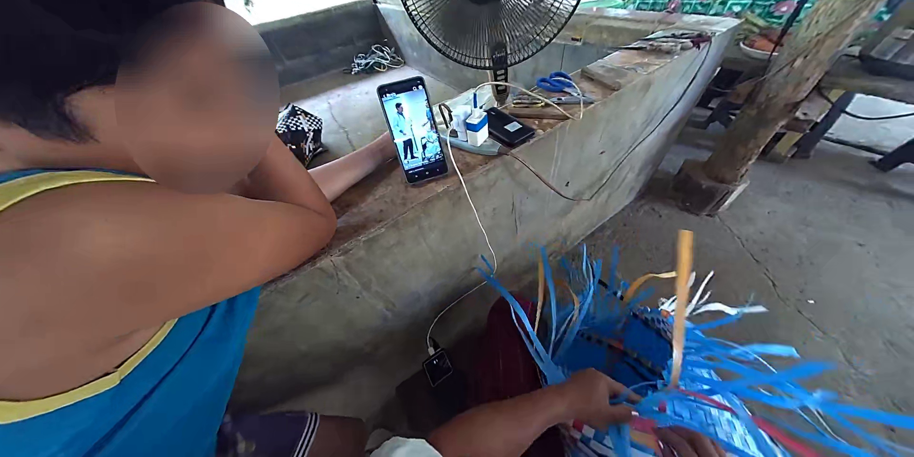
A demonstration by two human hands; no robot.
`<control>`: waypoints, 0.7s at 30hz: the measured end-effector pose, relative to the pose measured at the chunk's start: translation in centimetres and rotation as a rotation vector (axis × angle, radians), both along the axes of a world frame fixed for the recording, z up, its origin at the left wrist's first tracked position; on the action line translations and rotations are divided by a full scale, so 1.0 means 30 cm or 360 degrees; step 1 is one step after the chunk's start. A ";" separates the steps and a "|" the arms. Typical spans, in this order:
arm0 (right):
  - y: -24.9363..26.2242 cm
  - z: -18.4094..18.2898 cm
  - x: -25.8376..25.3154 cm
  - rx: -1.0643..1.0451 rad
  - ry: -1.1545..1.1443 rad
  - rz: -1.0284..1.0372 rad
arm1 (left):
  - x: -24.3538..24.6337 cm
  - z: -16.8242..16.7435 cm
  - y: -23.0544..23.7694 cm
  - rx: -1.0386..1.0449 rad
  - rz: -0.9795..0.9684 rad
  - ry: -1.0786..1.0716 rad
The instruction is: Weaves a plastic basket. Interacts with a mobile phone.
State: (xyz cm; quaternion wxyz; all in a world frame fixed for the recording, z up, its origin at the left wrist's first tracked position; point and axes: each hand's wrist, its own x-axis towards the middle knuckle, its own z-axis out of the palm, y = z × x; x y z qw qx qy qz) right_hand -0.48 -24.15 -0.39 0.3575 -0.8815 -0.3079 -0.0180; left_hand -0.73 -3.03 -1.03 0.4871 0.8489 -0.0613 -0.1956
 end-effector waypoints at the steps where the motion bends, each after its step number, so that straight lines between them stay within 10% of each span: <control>1: -0.002 -0.003 0.003 -0.0014 0.0047 0.0012 | 0.006 -0.009 -0.006 -0.0004 -0.0003 -0.0008; 21: 0.065 -0.065 0.015 -0.0063 0.0072 -0.0228 | 0.011 -0.065 0.053 0.0182 -0.0026 -0.0049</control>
